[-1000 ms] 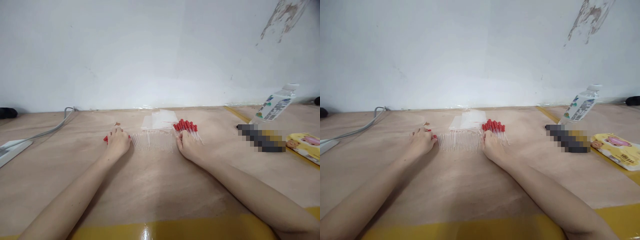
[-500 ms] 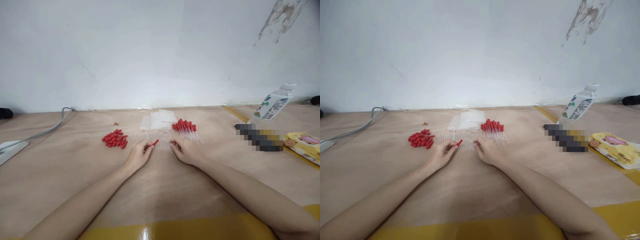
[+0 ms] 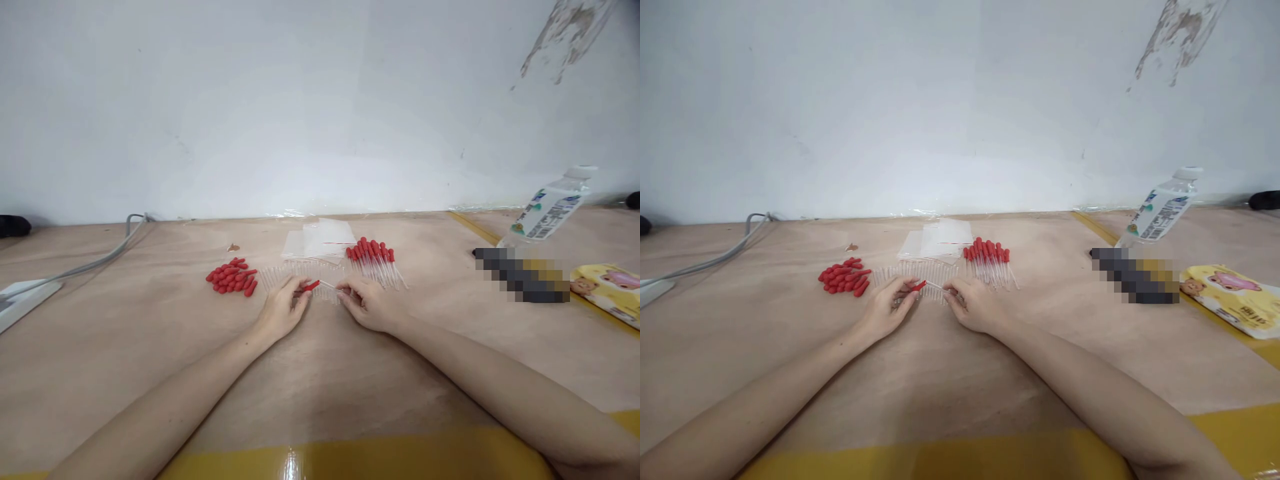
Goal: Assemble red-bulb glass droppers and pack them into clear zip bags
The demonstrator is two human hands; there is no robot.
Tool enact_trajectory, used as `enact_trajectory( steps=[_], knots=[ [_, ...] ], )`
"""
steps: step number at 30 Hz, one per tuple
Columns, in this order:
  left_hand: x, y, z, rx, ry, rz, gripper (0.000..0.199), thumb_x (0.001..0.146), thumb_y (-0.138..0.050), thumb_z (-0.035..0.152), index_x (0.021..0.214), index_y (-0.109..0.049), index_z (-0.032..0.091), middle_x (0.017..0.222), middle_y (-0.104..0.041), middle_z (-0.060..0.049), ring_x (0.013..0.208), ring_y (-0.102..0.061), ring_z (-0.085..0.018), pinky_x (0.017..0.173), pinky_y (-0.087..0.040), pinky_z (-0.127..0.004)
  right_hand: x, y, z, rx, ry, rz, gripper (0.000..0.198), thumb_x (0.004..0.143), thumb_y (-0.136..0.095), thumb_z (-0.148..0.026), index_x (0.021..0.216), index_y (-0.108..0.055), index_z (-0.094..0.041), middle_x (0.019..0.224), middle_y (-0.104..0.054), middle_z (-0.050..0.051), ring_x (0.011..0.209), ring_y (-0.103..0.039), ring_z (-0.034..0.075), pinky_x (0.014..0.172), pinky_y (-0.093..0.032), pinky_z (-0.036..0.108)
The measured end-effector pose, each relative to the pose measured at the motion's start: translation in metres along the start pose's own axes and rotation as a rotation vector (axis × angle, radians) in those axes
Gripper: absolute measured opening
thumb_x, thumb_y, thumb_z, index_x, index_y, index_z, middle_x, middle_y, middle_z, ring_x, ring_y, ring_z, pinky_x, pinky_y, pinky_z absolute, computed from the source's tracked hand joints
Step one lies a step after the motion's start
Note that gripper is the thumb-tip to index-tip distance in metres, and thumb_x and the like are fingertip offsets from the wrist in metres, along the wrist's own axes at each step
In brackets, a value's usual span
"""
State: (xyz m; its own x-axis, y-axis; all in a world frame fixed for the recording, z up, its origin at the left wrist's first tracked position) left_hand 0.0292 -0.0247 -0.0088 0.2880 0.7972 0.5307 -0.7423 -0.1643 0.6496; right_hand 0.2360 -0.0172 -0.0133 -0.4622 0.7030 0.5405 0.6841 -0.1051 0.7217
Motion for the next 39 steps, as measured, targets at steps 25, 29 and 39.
enact_trajectory(
  steps=[25, 29, 39],
  knots=[
    [0.000, -0.013, -0.005, -0.520, 0.331, -0.005, 0.030, 0.073, -0.061, 0.038, 0.085, -0.068, 0.012, 0.066, -0.068, -0.004, 0.053, -0.061, -0.013, 0.055, -0.053, -0.026, 0.002, 0.000, -0.011, 0.145, 0.046, -0.119, 0.015, 0.085, -0.046, -0.026, 0.080, -0.058, -0.018, 0.066, -0.056, 0.001, 0.062, -0.050, 0.011, 0.058, -0.039, 0.023],
    [0.001, -0.010, -0.002, -0.583, 0.340, -0.081, 0.030, 0.072, -0.062, 0.038, 0.084, -0.068, 0.012, 0.070, -0.069, -0.006, 0.053, -0.060, -0.012, 0.054, -0.053, -0.025, 0.004, 0.006, -0.007, 0.182, 0.037, -0.172, 0.014, 0.084, -0.048, -0.024, 0.082, -0.061, -0.017, 0.066, -0.057, 0.000, 0.060, -0.049, 0.010, 0.058, -0.038, 0.022],
    [-0.003, -0.014, -0.002, -0.458, 0.291, -0.209, 0.026, 0.073, -0.063, 0.034, 0.086, -0.069, 0.013, 0.061, -0.066, -0.003, 0.049, -0.058, -0.011, 0.050, -0.051, -0.023, 0.009, 0.015, 0.007, 0.027, 0.159, -0.278, 0.016, 0.085, -0.048, -0.022, 0.085, -0.064, -0.018, 0.073, -0.064, 0.000, 0.059, -0.051, 0.010, 0.071, -0.034, 0.030]
  ],
)
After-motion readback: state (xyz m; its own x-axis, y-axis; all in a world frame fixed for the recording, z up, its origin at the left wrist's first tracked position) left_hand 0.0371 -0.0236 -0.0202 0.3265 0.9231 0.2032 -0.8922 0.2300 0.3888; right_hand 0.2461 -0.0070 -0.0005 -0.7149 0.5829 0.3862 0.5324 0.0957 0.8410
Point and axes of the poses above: each hand's wrist, its own x-axis towards the middle knuckle, its own y-axis out of the back of the hand, z = x × y, the point moved 1 cm from there along x, towards the middle knuckle
